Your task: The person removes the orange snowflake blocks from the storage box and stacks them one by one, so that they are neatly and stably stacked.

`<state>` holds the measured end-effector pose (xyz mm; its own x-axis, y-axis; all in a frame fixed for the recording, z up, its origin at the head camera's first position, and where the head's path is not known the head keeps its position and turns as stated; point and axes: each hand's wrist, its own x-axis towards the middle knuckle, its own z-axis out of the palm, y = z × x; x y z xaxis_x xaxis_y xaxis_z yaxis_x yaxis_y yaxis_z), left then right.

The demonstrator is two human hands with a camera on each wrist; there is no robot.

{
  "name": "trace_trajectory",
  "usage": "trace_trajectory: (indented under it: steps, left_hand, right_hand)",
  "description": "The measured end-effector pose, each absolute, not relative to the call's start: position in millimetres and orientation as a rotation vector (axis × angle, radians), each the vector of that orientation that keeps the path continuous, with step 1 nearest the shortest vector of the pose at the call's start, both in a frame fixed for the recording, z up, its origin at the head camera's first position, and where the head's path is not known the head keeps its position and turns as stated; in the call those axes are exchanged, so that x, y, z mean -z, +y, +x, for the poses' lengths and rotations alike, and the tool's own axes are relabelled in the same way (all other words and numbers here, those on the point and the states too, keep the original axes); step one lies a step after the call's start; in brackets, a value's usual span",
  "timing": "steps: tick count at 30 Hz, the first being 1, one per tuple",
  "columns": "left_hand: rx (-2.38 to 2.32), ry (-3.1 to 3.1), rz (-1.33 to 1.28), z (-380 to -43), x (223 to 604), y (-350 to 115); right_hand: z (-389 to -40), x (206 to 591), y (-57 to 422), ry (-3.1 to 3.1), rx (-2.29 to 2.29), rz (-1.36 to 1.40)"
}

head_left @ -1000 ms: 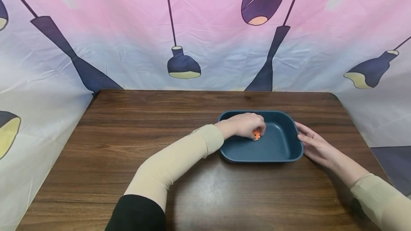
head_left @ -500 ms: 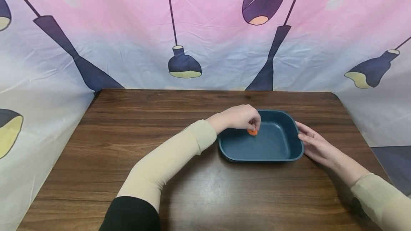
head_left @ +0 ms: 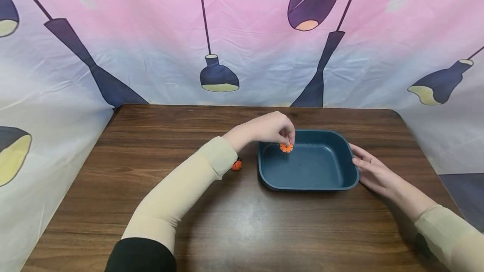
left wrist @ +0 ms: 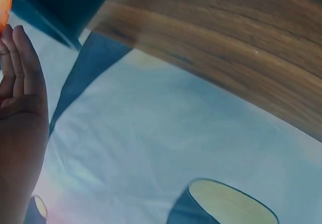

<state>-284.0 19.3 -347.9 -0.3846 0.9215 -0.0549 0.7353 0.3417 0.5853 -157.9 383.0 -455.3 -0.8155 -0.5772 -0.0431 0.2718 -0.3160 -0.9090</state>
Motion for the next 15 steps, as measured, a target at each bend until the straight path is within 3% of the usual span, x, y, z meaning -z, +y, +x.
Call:
trace_trajectory:
  steps: [15]
  left_hand:
    - [-0.736, 2.210, 1.339, -291, 329, -43]
  right_hand:
    - [-157, 455, 383, 1.425, 2.143, -0.411]
